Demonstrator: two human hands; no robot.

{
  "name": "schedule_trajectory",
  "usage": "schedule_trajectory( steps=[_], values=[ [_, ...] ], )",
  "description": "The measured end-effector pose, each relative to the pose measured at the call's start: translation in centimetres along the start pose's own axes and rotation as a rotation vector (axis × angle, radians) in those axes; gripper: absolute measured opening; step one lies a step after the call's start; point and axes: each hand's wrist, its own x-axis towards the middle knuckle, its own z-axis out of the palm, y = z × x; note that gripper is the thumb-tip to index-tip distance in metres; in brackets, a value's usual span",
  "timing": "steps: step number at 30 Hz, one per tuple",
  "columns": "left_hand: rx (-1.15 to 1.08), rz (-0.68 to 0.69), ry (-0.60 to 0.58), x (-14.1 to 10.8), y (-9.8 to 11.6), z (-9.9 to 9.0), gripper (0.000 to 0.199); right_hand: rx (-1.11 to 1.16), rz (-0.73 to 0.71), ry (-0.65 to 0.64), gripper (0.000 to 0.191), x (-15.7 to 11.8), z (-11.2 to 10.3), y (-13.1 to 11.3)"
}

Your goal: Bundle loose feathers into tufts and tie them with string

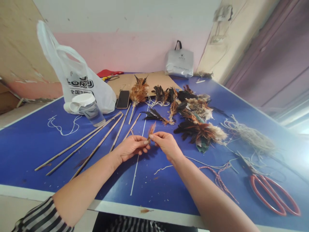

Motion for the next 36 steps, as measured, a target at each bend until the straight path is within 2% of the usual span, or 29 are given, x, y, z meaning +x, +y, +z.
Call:
schedule_trajectory(
  steps=[2,4,5,8,11,17,21,25,28,31,34,36],
  values=[
    [-0.039,0.019,0.04,0.2,0.0,0.0,0.023,-0.292,-0.091,0.058,0.028,1.5,-1.2,-0.7],
    [-0.074,0.04,0.071,0.3,0.0,0.0,0.024,-0.697,-0.254,0.172,0.027,3.5,-2.4,-1.4],
    [-0.089,0.049,0.083,0.3,0.1,0.0,0.025,-0.873,-0.279,0.204,0.029,4.7,-2.9,-1.7],
    [-0.13,0.068,0.125,0.4,0.3,-0.1,0.027,-1.173,-0.147,0.227,0.034,8.0,-3.4,-1.8],
    [-0.167,0.093,0.167,0.5,0.4,-0.3,0.029,-1.192,-0.015,0.198,0.024,10.8,-3.0,-1.5],
    [-0.207,0.148,0.181,1.1,-0.1,-0.8,0.029,-1.012,-0.005,0.282,0.019,14.9,-3.1,-1.8],
    [-0.211,0.151,0.157,1.3,-0.3,-1.0,0.03,-0.874,0.012,0.361,0.019,16.3,-3.5,-2.9],
    [-0.227,0.15,0.161,1.3,-0.2,-1.0,0.031,-0.757,-0.071,0.387,0.028,14.5,-2.4,-3.9],
    [-0.273,0.142,0.152,1.2,0.0,-0.8,0.031,-0.643,-0.134,0.246,0.027,10.3,-0.9,-4.0],
    [-0.3,0.128,0.111,0.9,0.1,-0.5,0.032,-0.363,-0.142,-0.017,0.024,4.9,0.2,-3.5],
    [-0.29,0.138,0.092,0.6,0.2,-0.2,0.03,-0.247,-0.132,-0.055,0.022,0.7,0.6,-2.6],
    [-0.291,0.149,0.07,0.5,0.1,-0.2,0.028,-0.281,-0.176,-0.043,0.019,-0.8,0.7,-2.0]
  ],
)
